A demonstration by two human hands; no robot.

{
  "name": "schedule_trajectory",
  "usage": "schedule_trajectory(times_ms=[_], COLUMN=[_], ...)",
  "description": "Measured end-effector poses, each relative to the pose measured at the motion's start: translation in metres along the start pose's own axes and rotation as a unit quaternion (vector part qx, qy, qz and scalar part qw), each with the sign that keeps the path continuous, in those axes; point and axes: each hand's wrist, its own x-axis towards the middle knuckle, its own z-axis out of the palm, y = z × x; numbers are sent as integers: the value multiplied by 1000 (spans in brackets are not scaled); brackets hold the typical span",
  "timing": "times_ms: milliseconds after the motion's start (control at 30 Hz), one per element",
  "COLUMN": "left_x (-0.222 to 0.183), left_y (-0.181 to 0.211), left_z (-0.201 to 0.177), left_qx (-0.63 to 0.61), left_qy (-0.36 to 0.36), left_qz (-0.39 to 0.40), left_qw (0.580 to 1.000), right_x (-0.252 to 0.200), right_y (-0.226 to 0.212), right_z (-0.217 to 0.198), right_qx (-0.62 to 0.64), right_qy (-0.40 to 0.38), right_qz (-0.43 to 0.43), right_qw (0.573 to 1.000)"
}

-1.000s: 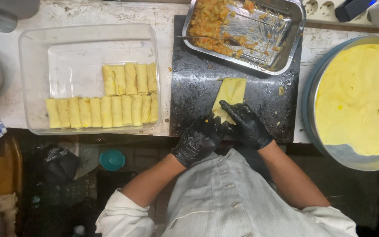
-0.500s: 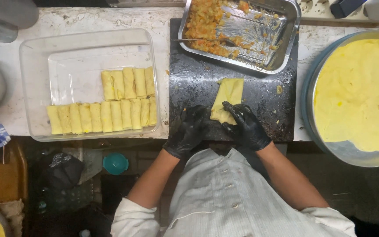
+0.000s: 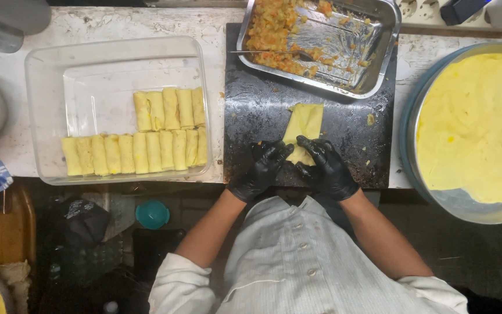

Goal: The person is preparing rolled food items by placing filling on a wrapper, folding the sides, and rolling it up tightly.

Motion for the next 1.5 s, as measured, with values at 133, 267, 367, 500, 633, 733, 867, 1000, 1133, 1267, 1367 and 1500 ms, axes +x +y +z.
schedule_trajectory(times_ms=[133,267,367,500,633,733,867,1000,1133,1267,1367,1500], left_x=[13,23,18,19,28,38,57,3,54,63,75,86], left_y=[-9,-21,-7,-2,1,-16,-15,3,-34,-37,-4,-3], left_z=[-22,-23,12,31,32,37,32,154,14,-20,-22,-38], left_qx=[-98,-286,-200,-70,-111,-310,-274,-158,-133,-157,-18,-33], left_qy=[14,95,128,125,27,-46,4,56,100,147,201,204], left_qz=[-8,-30,-3,4,-88,-147,-148,-96,-13,-8,-119,-138], left_qw=[995,953,971,990,989,938,950,981,986,977,972,969], right_x=[9,-1,-3,9,18,22,12,-2,-9,-32,-8,11], right_y=[-23,7,22,16,10,19,39,23,3,35,24,15], right_z=[-9,6,8,4,2,-2,-5,-6,-2,34,10,-14], right_qx=[73,-126,-145,-141,-135,-105,-129,-116,260,58,4,-80], right_qy=[5,36,50,65,95,132,216,217,244,234,163,60], right_qz=[49,-57,-79,-89,-62,-50,-63,21,237,95,51,-12], right_qw=[996,990,985,984,984,984,966,969,904,966,985,995])
